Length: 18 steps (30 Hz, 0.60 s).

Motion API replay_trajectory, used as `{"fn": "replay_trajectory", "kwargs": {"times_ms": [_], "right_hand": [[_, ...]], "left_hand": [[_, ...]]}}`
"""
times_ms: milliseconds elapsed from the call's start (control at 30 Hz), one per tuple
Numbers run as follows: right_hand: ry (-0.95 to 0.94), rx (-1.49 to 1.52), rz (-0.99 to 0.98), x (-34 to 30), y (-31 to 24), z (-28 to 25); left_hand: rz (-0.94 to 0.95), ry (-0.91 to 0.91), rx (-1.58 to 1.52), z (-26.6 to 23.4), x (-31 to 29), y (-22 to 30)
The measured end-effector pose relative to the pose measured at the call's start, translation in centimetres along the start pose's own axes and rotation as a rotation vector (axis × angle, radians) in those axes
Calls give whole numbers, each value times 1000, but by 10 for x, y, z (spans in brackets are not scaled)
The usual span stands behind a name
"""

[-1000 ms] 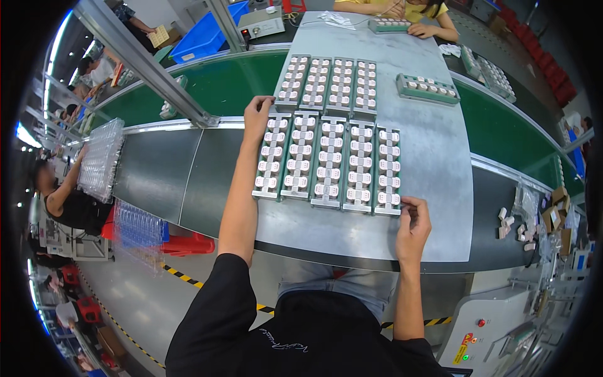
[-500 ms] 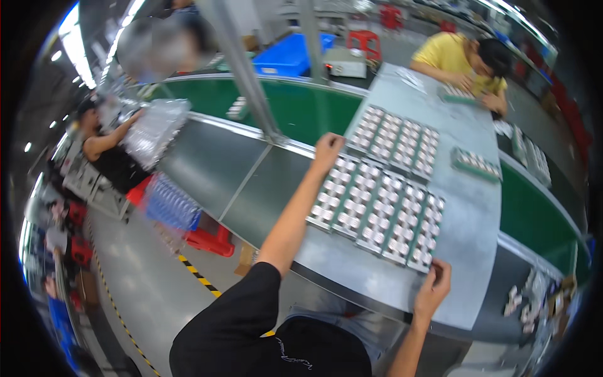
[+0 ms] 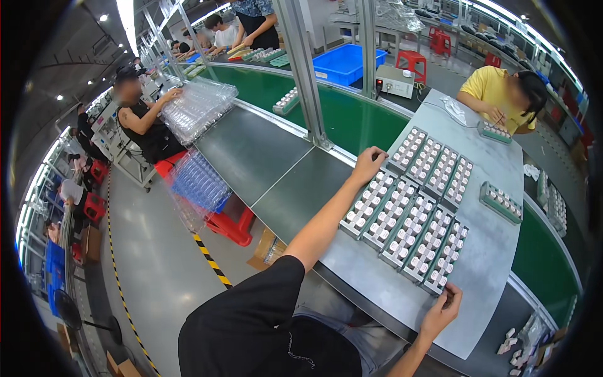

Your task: Organizing and placing small electronic components into trays on a factory assembly line.

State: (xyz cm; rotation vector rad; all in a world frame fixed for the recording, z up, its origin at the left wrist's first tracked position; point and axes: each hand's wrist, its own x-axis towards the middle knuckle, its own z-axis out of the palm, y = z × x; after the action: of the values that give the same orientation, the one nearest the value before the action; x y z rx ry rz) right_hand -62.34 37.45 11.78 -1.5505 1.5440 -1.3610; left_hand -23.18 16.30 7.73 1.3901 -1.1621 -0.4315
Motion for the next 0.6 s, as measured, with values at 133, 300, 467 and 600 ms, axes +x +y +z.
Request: {"fn": "replay_trajectory", "kwargs": {"times_ms": [133,300,467,600], "right_hand": [[7,12,3,-1,-1,0],[3,14,12,0,-3,0],[-4,10,26,0,-3,-1],[-3,24,26,0,-4,0]], "left_hand": [[-7,-8,2,0,0,0],[-14,-13,-2,0,0,-2],[-13,-15,-18,0,0,-2],[-6,-18,-15,0,1,-3]]}}
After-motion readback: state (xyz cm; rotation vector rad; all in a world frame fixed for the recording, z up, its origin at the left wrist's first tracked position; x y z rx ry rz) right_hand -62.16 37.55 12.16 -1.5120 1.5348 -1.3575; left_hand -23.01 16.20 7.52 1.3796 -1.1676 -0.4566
